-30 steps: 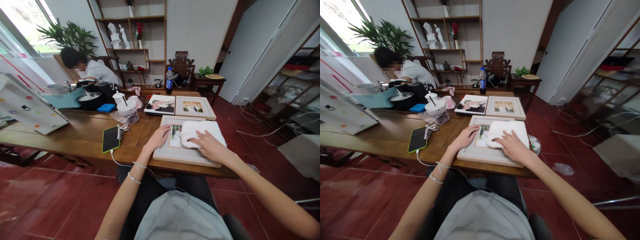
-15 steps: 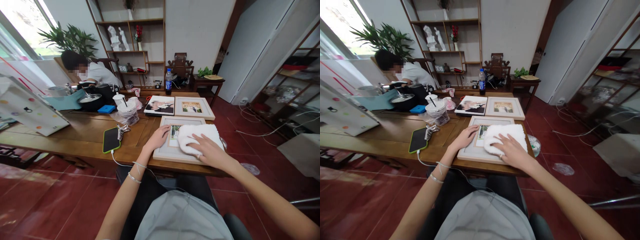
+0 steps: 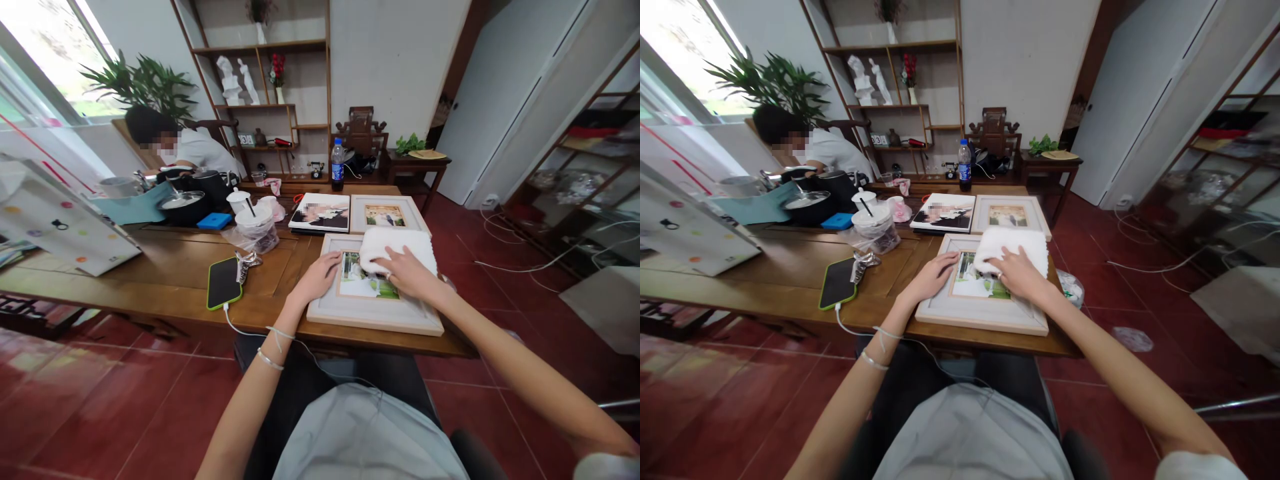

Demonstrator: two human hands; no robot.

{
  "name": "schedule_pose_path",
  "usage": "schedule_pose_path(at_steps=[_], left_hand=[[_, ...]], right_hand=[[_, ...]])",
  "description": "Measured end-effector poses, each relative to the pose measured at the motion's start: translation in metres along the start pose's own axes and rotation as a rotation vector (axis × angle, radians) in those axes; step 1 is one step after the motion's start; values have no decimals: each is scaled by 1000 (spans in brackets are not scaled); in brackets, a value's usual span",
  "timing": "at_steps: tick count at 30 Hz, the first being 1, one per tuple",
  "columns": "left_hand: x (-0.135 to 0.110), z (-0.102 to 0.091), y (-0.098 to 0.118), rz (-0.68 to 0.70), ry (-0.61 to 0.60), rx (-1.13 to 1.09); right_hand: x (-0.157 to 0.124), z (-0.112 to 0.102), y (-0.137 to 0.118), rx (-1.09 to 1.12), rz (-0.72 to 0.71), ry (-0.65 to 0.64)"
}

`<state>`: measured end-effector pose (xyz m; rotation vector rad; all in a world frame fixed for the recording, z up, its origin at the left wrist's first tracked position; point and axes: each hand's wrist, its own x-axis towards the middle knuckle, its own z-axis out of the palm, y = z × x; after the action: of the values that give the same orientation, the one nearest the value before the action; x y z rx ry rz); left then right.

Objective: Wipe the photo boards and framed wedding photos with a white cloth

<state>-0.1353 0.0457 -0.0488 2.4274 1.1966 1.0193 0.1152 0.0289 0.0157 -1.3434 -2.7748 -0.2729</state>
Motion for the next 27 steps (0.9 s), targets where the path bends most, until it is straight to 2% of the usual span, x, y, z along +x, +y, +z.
schedule_pose_path(at_steps=[4, 7, 9, 12, 15, 20, 24, 27], left_hand=[[0, -1, 3, -5, -6, -5], [0, -2, 4, -7, -8, 4], [0, -2, 5, -6, -11, 10], [0, -2, 4, -1, -7, 10], [0, -2, 3, 2, -6, 2], [0, -2, 3, -4, -10, -3], [0, -3, 4, -8, -16, 8], [0, -3, 4, -10, -20, 11]], right_hand=[[-45, -29, -39, 113, -74, -135], [-75, -51, -66, 194, -74, -213], [-86, -56, -78, 241, -99, -206], [-87, -49, -86, 280, -139, -146], [-73, -29, -76, 256, -122, -77], [-36, 0, -33, 135, -67, 25], [-3, 12, -2, 47, 33, 101], [19, 15, 8, 1, 82, 120]])
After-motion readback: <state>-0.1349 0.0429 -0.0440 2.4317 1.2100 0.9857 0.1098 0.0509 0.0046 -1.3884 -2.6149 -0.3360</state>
